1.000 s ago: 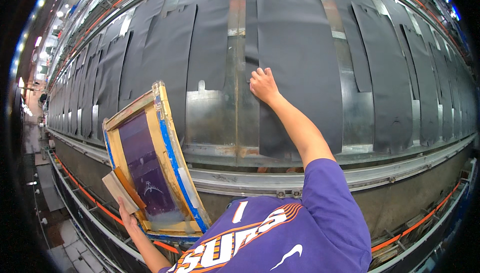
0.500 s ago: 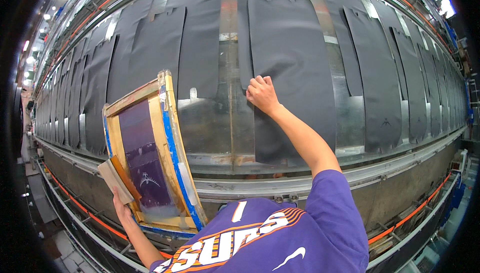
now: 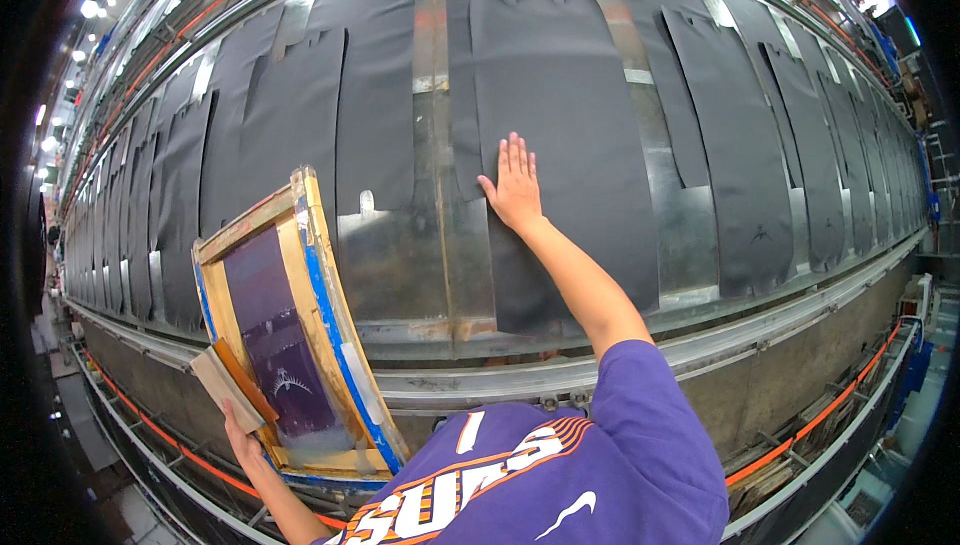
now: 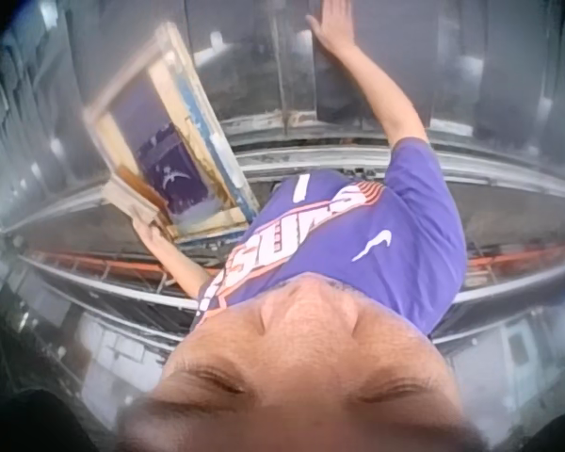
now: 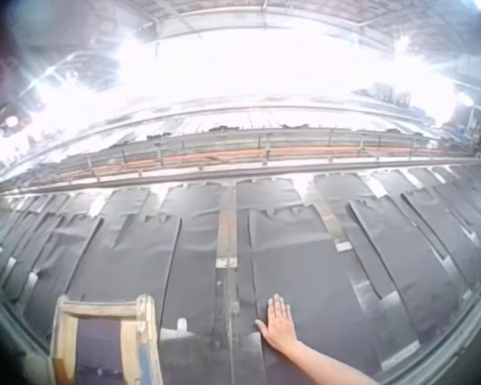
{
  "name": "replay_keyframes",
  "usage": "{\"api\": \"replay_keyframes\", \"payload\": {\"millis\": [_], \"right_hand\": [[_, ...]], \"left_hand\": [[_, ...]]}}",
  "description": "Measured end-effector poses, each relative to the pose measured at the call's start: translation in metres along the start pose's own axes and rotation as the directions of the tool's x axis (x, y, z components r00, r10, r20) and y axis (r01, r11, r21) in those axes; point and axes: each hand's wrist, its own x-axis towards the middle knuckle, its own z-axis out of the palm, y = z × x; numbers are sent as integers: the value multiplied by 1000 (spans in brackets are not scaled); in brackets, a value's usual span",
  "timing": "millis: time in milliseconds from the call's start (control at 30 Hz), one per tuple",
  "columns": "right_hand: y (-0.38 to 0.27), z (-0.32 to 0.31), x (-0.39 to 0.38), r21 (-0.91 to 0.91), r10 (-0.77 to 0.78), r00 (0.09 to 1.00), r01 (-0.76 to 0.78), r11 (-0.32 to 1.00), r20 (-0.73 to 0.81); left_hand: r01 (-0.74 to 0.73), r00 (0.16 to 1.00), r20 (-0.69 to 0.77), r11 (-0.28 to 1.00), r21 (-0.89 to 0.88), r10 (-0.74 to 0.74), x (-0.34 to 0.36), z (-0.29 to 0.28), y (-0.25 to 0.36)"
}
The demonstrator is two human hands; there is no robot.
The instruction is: The person uses a squeegee to spread purple ink across a screen printing frame placed over a dark fabric on a conveyor. They repeatedly pull the squeegee to apply ink, lift the screen to check the fabric, and later pour more ink onto the screen from a container.
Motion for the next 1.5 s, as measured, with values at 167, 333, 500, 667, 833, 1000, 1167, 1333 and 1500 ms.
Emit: {"api": "replay_keyframes", "payload": {"millis": [167,333,500,667,833,1000,1167,1333,1500], "right_hand": [[13,14,9,-24,6,984,-2,1000,177],[27,27,29,-140,56,997,-47,989,61],[23,30,28,-140,85,990,-69,988,116],[-11,9,19,-87,48,996,-41,995,82],[-177,-155,-76,685,-181,664,-672,279,725],[-225,-207,-151,704,-313,707,-695,-145,633],[-214,-219,-156,695,-160,751,-656,-295,641],[-138,-201,-122,816,223,788,-574,-74,574],[20,-183,-62,812,601,679,-577,83,421]], "left_hand": [[19,1000,3,1000,6,-19,-1,-16,2],[2,1000,-8,1000,8,-2,1,-14,4],[26,1000,-7,1000,-6,-26,-2,1,10],[0,999,45,1000,3,0,13,6,16],[22,997,79,999,28,-24,29,8,28],[61,992,108,995,82,-70,61,52,46],[61,954,284,988,140,-99,84,143,80],[74,877,471,995,61,-95,107,254,76],[70,818,575,992,-104,3,32,405,24]]}}
